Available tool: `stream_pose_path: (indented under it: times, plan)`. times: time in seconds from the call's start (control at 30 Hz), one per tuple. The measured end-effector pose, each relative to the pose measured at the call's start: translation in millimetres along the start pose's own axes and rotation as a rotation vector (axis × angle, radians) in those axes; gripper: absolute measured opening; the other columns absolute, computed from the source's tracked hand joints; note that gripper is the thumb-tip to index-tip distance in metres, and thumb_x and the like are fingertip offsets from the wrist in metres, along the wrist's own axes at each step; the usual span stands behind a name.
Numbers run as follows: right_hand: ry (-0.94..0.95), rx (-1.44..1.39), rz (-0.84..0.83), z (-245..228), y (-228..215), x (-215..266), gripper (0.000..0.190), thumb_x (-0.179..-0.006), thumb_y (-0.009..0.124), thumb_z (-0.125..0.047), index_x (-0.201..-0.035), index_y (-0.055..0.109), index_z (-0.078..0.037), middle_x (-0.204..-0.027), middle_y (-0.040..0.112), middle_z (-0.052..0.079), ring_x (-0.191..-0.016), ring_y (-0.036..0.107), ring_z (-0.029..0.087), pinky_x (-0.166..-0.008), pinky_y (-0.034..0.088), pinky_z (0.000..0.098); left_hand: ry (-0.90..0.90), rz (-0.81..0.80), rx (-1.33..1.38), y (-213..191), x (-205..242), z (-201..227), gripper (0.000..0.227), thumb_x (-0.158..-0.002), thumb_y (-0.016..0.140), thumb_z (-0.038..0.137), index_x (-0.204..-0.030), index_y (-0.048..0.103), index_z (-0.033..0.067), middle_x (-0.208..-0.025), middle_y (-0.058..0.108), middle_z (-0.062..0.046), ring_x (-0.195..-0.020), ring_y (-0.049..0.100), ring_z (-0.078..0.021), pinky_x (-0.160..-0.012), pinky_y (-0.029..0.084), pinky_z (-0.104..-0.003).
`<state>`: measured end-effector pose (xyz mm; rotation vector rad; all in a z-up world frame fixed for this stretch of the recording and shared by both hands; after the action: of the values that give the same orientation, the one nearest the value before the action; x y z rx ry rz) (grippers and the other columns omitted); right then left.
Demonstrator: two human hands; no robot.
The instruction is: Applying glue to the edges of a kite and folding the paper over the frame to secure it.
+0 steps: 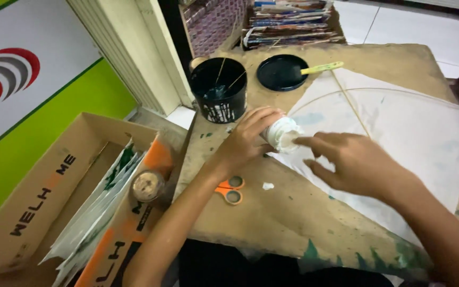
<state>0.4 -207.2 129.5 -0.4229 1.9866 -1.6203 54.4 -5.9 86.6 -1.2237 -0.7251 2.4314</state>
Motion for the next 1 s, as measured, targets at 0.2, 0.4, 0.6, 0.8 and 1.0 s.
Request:
stream_pose_path:
  times: [0.2, 0.4, 0.6, 0.8, 1.0]
  plan:
    - [-0.087, 0.152, 0.048, -3, 27, 15, 0.048, -0.087, 0.064, -0.028, -0.134, 0.061, -0.016, -0.083, 0.077, 0.008, -0.071, 0.076, 0.026, -0.062, 0.061, 0.0384, 0.091, -0.015, -0.124, 20, 20, -35, 0.073, -0.081, 0.085, 0.029, -0.145, 0.054, 0.0138, -0.144, 0.059, -0.008, -0.140, 0.050, -0.0338, -0.121, 0.039, -0.051]
    - [-0.041, 0.239, 0.004, -3, 53, 17, 0.057, -0.089, 0.059, -0.029, -0.144, 0.051, -0.016, -0.083, 0.078, 0.007, -0.071, 0.077, 0.026, -0.059, 0.063, 0.0401, 0.088, -0.002, -0.124, 15, 28, -22, 0.065, -0.082, 0.083, -0.001, -0.140, 0.057, 0.0112, -0.141, 0.060, -0.010, -0.139, 0.051, -0.0383, -0.119, 0.042, -0.051]
    - [-0.028, 0.329, -0.071, -6, 71, 18, 0.055, -0.086, 0.061, -0.032, -0.135, 0.051, -0.011, -0.077, 0.077, 0.011, -0.062, 0.077, 0.025, -0.053, 0.062, 0.0371, 0.129, -0.018, -0.183, 28, 31, -13, 0.067, -0.077, 0.081, -0.007, -0.137, 0.060, 0.0108, -0.139, 0.061, -0.008, -0.137, 0.053, -0.0358, -0.118, 0.044, -0.047]
    - [0.123, 0.197, -0.112, 6, 105, 17, 0.063, -0.085, 0.064, -0.040, -0.133, 0.051, -0.001, -0.083, 0.074, 0.023, -0.067, 0.077, 0.037, -0.049, 0.060, 0.0454, 0.196, 0.022, -0.259, 34, 29, -4, 0.067, -0.078, 0.090, 0.009, -0.138, 0.059, 0.0108, -0.138, 0.061, -0.010, -0.134, 0.055, -0.0367, -0.116, 0.047, -0.046]
    - [0.194, 0.157, -0.125, 9, 113, 18, 0.051, -0.088, 0.061, -0.037, -0.124, 0.061, -0.001, -0.084, 0.074, 0.024, -0.070, 0.076, 0.041, -0.049, 0.060, 0.0478, 0.238, 0.036, -0.373, 40, 31, 1, 0.062, -0.083, 0.088, 0.013, -0.137, 0.058, 0.0114, -0.135, 0.061, -0.009, -0.133, 0.056, -0.0348, -0.114, 0.050, -0.045]
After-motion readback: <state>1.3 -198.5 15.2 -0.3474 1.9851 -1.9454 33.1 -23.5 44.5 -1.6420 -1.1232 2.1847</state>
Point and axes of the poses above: each hand's wrist, its own x-axis away from the middle knuckle, its own y-axis out of the palm, z = x × y, the point moved 4 cm from there along -x, towards the middle knuckle
